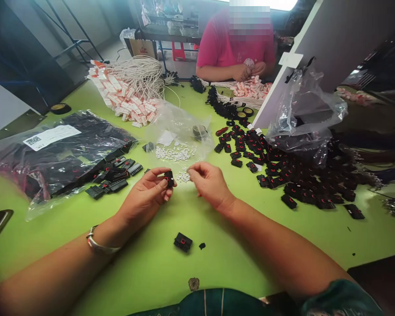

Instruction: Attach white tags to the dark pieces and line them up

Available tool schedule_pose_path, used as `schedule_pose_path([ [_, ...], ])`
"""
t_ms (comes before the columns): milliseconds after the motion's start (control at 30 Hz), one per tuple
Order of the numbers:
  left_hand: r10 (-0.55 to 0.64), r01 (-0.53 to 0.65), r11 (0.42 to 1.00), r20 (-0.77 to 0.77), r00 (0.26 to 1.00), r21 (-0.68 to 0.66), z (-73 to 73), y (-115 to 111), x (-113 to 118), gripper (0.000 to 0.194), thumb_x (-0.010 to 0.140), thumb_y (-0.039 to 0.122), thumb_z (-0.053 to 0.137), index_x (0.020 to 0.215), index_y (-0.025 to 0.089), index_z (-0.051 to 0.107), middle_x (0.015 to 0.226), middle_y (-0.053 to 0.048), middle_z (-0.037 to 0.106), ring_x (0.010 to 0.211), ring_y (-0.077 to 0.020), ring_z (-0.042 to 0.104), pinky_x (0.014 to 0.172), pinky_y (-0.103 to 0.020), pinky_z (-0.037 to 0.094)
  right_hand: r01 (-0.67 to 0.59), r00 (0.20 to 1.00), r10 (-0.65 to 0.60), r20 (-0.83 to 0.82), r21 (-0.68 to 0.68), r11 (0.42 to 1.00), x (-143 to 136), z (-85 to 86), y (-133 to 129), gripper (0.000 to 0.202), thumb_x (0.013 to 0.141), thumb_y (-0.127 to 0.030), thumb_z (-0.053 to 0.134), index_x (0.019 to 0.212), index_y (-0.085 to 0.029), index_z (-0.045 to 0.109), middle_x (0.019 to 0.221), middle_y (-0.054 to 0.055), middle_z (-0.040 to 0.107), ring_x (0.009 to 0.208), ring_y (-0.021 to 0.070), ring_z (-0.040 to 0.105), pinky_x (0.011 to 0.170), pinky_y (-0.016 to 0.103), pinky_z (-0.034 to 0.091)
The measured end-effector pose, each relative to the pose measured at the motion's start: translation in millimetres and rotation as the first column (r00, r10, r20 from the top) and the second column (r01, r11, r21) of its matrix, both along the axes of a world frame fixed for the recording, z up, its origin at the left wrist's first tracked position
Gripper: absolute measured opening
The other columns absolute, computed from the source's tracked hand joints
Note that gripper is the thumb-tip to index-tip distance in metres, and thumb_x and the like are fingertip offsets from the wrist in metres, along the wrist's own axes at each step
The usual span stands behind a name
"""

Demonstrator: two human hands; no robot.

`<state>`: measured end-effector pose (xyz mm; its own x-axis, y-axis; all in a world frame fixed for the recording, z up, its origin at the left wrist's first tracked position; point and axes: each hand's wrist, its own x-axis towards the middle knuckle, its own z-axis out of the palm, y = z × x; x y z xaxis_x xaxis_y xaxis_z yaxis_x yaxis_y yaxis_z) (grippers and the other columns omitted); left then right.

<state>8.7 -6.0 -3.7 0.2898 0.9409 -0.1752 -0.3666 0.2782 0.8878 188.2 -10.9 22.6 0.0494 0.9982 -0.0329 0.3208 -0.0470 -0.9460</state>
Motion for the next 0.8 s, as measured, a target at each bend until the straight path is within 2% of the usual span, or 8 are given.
schedule_pose_path([
  [67,0.058,-0.057,0.998,0.034,0.998,-0.032,3.1,3,-1,0.039,0.069,0.025,0.078,0.103,0.016,0.059,0.074,-0.003,0.066,0.055,-0.0083,0.056,0.051,-0.018,0.041,0.033,0.984,-0.050,0.169,0.105,0.994,11,-4.9,8,0.013,0.079,-0.026,0.056,0.069,-0.017,0.060,0.063,0.000,0.060,0.055,0.0118,0.054,0.053,0.025,0.044],
  [133,0.090,-0.088,0.995,0.056,0.994,-0.039,4.8,5,-2,0.040,0.068,0.023,0.078,0.102,0.015,0.059,0.072,-0.002,0.065,0.055,-0.0080,0.055,0.051,-0.018,0.041,-0.088,0.922,0.027,0.387,0.142,0.986,20,-12.2,14,0.011,0.076,-0.017,0.055,0.067,-0.017,0.061,0.067,0.001,0.063,0.064,0.0140,0.057,0.063,0.027,0.045],
  [233,0.101,-0.098,0.994,0.064,0.993,-0.047,3.8,6,-3,0.041,0.067,0.023,0.078,0.102,0.015,0.059,0.072,-0.002,0.065,0.055,-0.0085,0.056,0.051,-0.018,0.041,-0.278,0.758,0.131,0.640,0.135,0.951,26,-22.4,16,0.013,0.078,-0.014,0.054,0.073,-0.017,0.065,0.078,0.004,0.065,0.073,0.0162,0.057,0.069,0.028,0.042],
  [400,0.090,-0.087,0.994,0.048,0.995,-0.061,-0.2,5,-2,0.045,0.067,0.023,0.078,0.105,0.014,0.057,0.074,-0.003,0.066,0.055,-0.0088,0.056,0.051,-0.018,0.041,-0.421,0.572,0.159,0.805,0.121,0.899,21,-28.7,11,0.017,0.090,-0.020,0.048,0.087,-0.018,0.065,0.089,0.005,0.062,0.079,0.0159,0.055,0.065,0.026,0.037],
  [600,0.029,-0.026,0.997,0.038,0.999,-0.071,0.2,4,-3,0.045,0.068,0.025,0.078,0.106,0.014,0.056,0.072,-0.004,0.065,0.055,-0.0089,0.054,0.051,-0.018,0.040,-0.510,0.266,0.116,0.957,0.038,0.860,12,-27.6,10,0.020,0.091,-0.018,0.042,0.087,-0.016,0.061,0.085,0.007,0.061,0.068,0.0167,0.049,0.054,0.030,0.024],
  [700,-0.053,0.058,0.994,0.059,0.997,-0.089,1.2,2,-3,0.045,0.068,0.024,0.078,0.107,0.015,0.056,0.073,-0.004,0.065,0.055,-0.0081,0.053,0.049,-0.017,0.039,-0.479,0.243,0.119,0.963,0.012,0.878,11,-29.1,14,0.020,0.089,-0.015,0.041,0.088,-0.014,0.060,0.085,0.009,0.060,0.063,0.0165,0.047,0.052,0.031,0.021],
  [767,-0.089,0.097,0.990,0.076,0.993,-0.099,2.0,2,-2,0.045,0.069,0.024,0.078,0.107,0.015,0.057,0.073,-0.004,0.064,0.055,-0.0075,0.052,0.049,-0.016,0.038,-0.477,0.315,0.133,0.940,0.036,0.878,13,-31.3,16,0.018,0.088,-0.014,0.041,0.088,-0.013,0.059,0.085,0.010,0.060,0.062,0.0163,0.047,0.053,0.031,0.025],
  [800,-0.101,0.109,0.989,0.082,0.992,-0.102,2.4,2,-2,0.044,0.069,0.024,0.077,0.107,0.015,0.057,0.073,-0.003,0.064,0.055,-0.0072,0.051,0.049,-0.016,0.037,-0.489,0.391,0.140,0.910,0.077,0.869,14,-32.2,17,0.016,0.087,-0.015,0.042,0.086,-0.013,0.058,0.084,0.010,0.059,0.063,0.0163,0.047,0.054,0.030,0.028],
])
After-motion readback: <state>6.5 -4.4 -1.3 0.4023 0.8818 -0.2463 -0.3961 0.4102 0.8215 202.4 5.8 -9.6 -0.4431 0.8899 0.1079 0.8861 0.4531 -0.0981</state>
